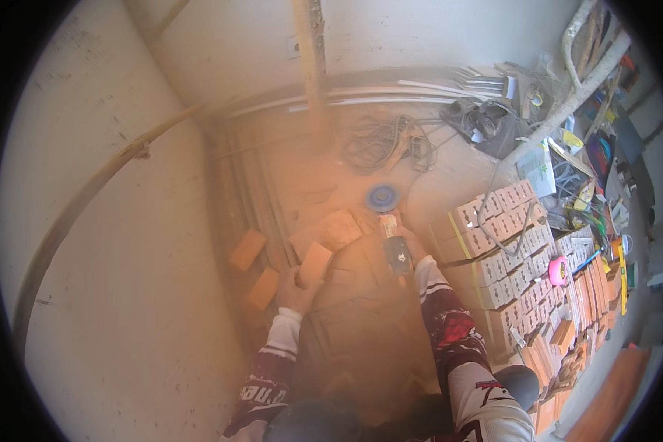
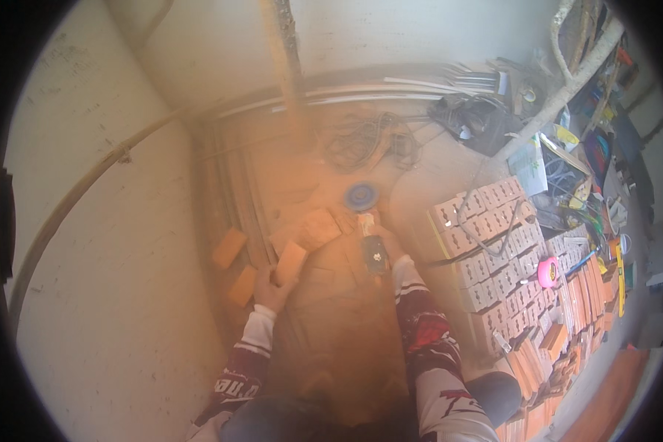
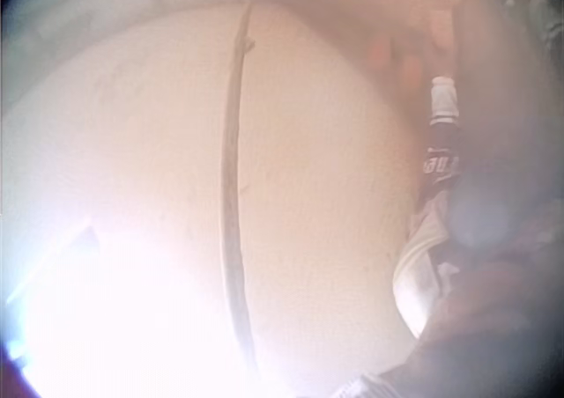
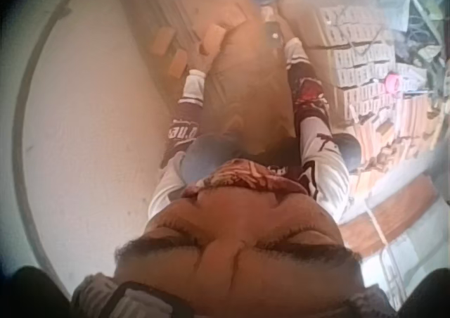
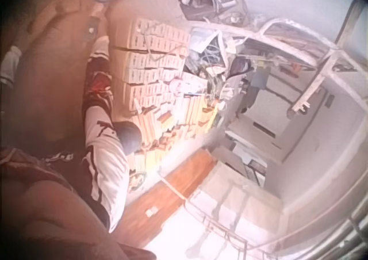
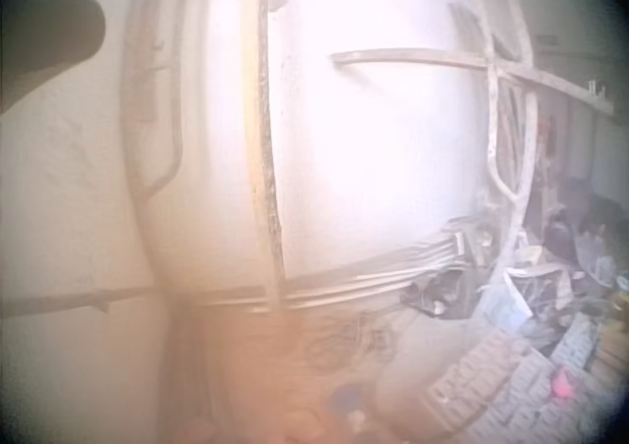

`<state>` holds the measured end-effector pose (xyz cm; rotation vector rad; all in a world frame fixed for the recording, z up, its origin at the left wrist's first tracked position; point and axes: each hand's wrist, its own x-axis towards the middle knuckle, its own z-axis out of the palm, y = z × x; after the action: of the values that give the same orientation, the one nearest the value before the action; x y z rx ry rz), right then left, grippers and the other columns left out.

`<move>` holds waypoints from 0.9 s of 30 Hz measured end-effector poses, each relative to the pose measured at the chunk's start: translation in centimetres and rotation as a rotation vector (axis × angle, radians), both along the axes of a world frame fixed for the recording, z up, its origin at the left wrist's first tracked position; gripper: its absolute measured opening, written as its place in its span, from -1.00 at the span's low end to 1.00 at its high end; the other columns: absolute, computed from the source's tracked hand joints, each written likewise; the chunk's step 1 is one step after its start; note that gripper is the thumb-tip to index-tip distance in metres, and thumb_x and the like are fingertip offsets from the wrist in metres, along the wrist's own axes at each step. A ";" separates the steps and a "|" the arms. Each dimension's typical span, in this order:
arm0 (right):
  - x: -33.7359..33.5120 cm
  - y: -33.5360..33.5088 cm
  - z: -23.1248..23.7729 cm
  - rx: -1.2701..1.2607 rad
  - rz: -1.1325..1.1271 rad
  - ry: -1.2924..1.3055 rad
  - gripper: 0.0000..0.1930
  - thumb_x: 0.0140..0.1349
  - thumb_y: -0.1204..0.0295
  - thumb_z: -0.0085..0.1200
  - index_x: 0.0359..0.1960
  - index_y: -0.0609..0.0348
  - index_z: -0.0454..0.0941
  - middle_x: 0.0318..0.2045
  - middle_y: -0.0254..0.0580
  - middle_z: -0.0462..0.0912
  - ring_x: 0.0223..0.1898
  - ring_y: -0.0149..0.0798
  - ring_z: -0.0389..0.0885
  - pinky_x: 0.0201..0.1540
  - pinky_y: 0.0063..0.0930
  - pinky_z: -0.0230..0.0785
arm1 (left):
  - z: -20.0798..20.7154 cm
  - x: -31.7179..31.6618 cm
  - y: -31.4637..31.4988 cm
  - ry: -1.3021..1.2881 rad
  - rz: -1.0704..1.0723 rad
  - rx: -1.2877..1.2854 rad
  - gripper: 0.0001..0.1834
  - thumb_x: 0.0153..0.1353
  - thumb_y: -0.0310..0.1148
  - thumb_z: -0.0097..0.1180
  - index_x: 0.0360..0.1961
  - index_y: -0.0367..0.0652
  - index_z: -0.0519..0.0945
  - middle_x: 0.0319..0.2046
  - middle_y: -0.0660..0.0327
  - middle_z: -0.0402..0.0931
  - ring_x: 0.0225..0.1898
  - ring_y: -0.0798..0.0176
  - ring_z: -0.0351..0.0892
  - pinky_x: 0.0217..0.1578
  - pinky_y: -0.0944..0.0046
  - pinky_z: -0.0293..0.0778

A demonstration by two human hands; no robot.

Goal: The person cuts bricks using a circular saw while sitting on the floor, then stands to carry the cut pieces and place them on a wall. They use a trowel to apply mortar to the wall and continue laying bricks in a row.

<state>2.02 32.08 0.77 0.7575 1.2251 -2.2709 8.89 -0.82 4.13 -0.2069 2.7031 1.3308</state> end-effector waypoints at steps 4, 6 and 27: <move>0.3 -1.0 -1.4 0.098 -0.011 0.051 -0.76 0.11 0.30 0.13 -0.27 0.16 0.49 -0.56 -0.27 0.55 -0.60 -0.37 0.54 -0.59 -0.48 0.43 | 1.4 2.9 -1.8 -0.069 0.142 0.113 -0.32 -0.13 -0.10 0.41 -0.03 -0.30 0.49 -0.08 0.01 0.51 -0.02 0.06 0.49 -0.03 0.17 0.41; 0.2 -2.0 -2.2 0.150 -0.029 0.105 -0.76 0.11 0.31 0.15 -0.26 0.16 0.48 -0.55 -0.27 0.55 -0.60 -0.39 0.54 -0.59 -0.50 0.43 | -0.1 3.8 -2.9 -0.042 0.208 0.141 -0.31 -0.13 -0.09 0.41 -0.03 -0.32 0.48 -0.08 0.01 0.51 -0.01 0.07 0.48 -0.01 0.16 0.40; -0.9 -4.9 -3.0 0.318 -0.181 0.125 -0.59 0.18 0.19 0.14 -0.05 0.19 0.43 -0.32 -0.23 0.55 -0.39 -0.39 0.55 -0.34 -0.43 0.48 | -1.8 4.5 -7.7 0.084 0.368 -0.029 -0.34 -0.16 -0.24 0.43 -0.04 -0.35 0.47 -0.03 -0.02 0.41 0.01 0.01 0.42 -0.01 0.10 0.36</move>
<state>1.10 27.21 -2.21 0.8813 1.6647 -2.3234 13.36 -8.56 2.32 -0.6957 2.8535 1.4145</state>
